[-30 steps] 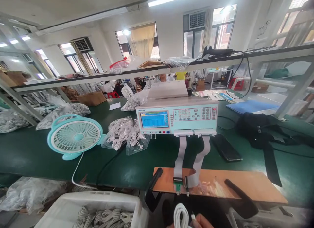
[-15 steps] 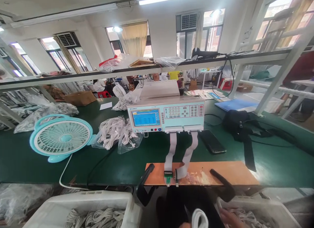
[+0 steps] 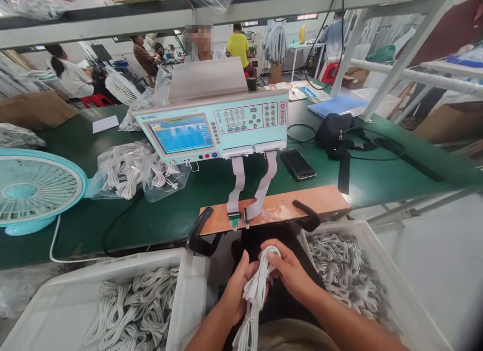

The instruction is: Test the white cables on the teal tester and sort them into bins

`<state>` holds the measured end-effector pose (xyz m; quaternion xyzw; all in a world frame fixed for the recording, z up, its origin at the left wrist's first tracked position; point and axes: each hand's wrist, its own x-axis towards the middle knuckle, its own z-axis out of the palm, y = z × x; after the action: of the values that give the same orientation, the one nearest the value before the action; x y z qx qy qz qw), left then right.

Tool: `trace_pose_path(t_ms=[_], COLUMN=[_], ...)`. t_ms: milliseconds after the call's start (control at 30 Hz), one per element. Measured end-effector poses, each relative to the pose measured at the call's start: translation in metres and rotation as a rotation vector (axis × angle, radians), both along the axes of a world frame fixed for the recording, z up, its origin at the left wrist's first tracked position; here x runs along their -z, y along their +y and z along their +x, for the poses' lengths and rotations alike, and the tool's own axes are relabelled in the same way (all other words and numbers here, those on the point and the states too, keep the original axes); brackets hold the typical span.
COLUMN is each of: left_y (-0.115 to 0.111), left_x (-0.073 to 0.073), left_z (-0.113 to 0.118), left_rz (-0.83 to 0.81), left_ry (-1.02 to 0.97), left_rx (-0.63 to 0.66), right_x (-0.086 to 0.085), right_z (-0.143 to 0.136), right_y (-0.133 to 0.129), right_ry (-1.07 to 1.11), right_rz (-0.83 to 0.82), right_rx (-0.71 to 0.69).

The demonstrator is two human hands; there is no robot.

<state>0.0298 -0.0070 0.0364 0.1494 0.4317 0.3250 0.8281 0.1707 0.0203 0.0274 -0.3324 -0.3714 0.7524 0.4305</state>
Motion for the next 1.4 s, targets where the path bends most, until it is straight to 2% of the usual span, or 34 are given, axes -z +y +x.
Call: trace_pose_path(t_ms=[67, 133, 200, 333, 433, 567, 633, 667, 767, 833, 933, 1033, 1133, 1300, 1400], left_y=[-0.005, -0.010, -0.015, -0.017, -0.017, -0.018, -0.019, -0.019, -0.018, -0.015, -0.011, -0.007, -0.002, 0.005, 0.011], left_x=[0.003, 0.007, 0.012, 0.014, 0.013, 0.013, 0.013, 0.013, 0.012, 0.013, 0.012, 0.009, 0.006, 0.006, 0.004], left_z=[-0.005, -0.011, -0.019, -0.030, -0.029, -0.020, -0.017, -0.015, -0.015, -0.017, -0.019, -0.019, -0.016, -0.012, -0.016], left_rz=[0.041, 0.127, 0.269, 0.504, 0.478, 0.274, 0.259, 0.271, 0.303, 0.304, 0.284, 0.262, 0.264, 0.249, 0.242], left_ry=[0.027, 0.178, 0.321, 0.427, 0.409, 0.274, 0.310, 0.345, 0.419, 0.426, 0.423, 0.421, 0.432, 0.477, 0.461], left_rx=[-0.063, -0.180, -0.241, -0.119, -0.079, -0.063, -0.093, -0.119, -0.170, -0.178, -0.229, -0.322, -0.340, -0.287, -0.330], right_x=[0.003, 0.004, 0.006, 0.013, 0.023, 0.033, 0.034, 0.033, 0.027, 0.022, 0.015, 0.009, 0.003, 0.000, 0.004], right_z=[0.001, 0.004, 0.007, 0.008, 0.007, 0.009, 0.013, 0.015, 0.020, 0.022, 0.022, 0.019, 0.013, -0.008, -0.020], right_y=[0.002, 0.006, 0.008, 0.006, 0.004, 0.003, 0.003, 0.002, 0.001, 0.001, 0.001, 0.003, 0.007, 0.021, 0.031], right_ry=[0.068, 0.112, 0.133, 0.154, 0.147, 0.035, -0.134, -0.259, -0.627, -0.703, -0.691, -0.708, -0.652, -0.576, -0.502], right_rz=[-0.052, -0.098, -0.122, -0.168, -0.167, -0.094, 0.021, 0.133, 0.629, 0.914, 1.089, 1.154, 1.080, 0.618, 0.466], right_rx=[0.043, 0.073, 0.088, 0.073, 0.062, 0.020, 0.007, 0.022, 0.039, -0.067, -0.226, -0.275, -0.251, 0.061, 0.101])
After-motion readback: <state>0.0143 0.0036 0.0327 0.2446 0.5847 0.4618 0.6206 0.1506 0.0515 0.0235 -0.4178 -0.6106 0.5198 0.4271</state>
